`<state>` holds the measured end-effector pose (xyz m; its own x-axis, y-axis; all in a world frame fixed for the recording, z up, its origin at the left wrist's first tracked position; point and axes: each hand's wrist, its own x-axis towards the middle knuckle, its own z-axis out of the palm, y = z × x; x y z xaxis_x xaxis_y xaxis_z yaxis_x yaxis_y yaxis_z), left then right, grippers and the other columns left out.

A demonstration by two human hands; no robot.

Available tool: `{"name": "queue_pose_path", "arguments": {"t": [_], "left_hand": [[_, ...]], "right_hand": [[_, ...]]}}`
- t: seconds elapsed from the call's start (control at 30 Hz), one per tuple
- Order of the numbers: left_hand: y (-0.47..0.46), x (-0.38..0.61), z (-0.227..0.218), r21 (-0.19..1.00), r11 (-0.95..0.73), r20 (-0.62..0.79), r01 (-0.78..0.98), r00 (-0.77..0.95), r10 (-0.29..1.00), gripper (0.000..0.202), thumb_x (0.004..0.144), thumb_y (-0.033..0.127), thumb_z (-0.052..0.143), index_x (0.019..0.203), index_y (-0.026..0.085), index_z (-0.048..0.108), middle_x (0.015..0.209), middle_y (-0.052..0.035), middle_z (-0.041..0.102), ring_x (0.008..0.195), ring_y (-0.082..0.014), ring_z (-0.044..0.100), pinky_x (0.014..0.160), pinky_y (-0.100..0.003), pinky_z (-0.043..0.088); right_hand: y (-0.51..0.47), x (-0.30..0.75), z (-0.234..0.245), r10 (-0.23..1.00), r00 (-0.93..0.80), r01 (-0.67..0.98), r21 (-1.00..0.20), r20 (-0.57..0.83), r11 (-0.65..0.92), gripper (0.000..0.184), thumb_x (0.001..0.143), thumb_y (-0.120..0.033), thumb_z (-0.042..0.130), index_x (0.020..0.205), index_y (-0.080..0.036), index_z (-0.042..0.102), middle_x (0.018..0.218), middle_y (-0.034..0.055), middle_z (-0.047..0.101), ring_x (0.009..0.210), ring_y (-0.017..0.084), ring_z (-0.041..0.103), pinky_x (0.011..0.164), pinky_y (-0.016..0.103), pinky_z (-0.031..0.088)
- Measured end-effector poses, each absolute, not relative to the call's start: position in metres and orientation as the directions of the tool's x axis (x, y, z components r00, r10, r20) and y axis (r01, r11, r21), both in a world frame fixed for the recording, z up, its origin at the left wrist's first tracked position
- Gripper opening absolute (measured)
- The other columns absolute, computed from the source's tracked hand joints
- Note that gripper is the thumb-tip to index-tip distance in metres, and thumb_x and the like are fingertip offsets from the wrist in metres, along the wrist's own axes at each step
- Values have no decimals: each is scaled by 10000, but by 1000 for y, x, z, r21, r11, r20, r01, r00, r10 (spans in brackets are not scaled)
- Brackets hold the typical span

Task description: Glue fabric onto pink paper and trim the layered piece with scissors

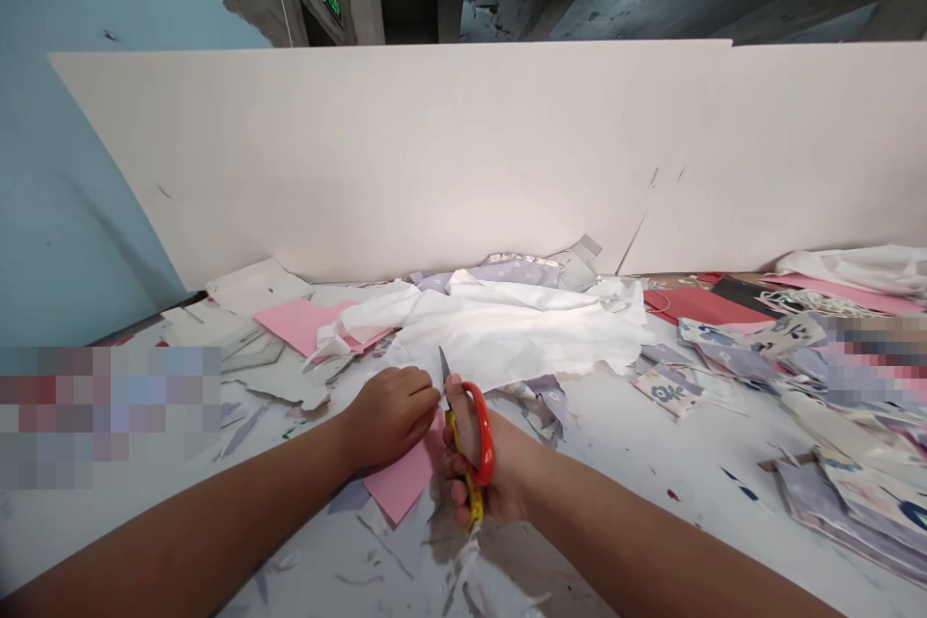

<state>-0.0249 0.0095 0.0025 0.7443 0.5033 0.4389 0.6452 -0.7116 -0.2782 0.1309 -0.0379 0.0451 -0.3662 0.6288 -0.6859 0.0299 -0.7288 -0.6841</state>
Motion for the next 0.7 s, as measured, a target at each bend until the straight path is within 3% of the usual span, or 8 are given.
{"name": "queue_pose_path", "arguments": {"t": [0.2, 0.47, 0.7], "left_hand": [[9, -24, 3, -278, -706, 426, 651, 742, 517, 136, 791, 194, 382, 680, 183, 460, 688, -7, 498, 642, -141, 455, 538, -284, 299], [9, -25, 5, -256, -698, 425, 669, 726, 540, 135, 794, 203, 379, 688, 187, 461, 696, -3, 499, 649, -142, 459, 549, -282, 310], [8, -24, 6, -243, -679, 468, 692, 697, 543, 129, 785, 182, 376, 690, 186, 464, 693, -11, 495, 639, -145, 453, 540, -280, 304]], "right_hand": [[-35, 132, 42, 599, -356, 1, -642, -717, -767, 543, 697, -719, 286, 535, -200, 291, 356, -74, 267, 257, 56, 266, 258, 160, 227], [-30, 144, 39, 572, -426, -54, -611, -701, -790, 550, 622, -742, 392, 626, -192, 388, 417, -82, 304, 288, 37, 263, 261, 137, 184], [-29, 167, 58, 537, -380, 197, -633, -753, -749, 661, 564, -820, 289, 670, -181, 423, 477, -62, 386, 302, 36, 301, 274, 144, 185]]}}
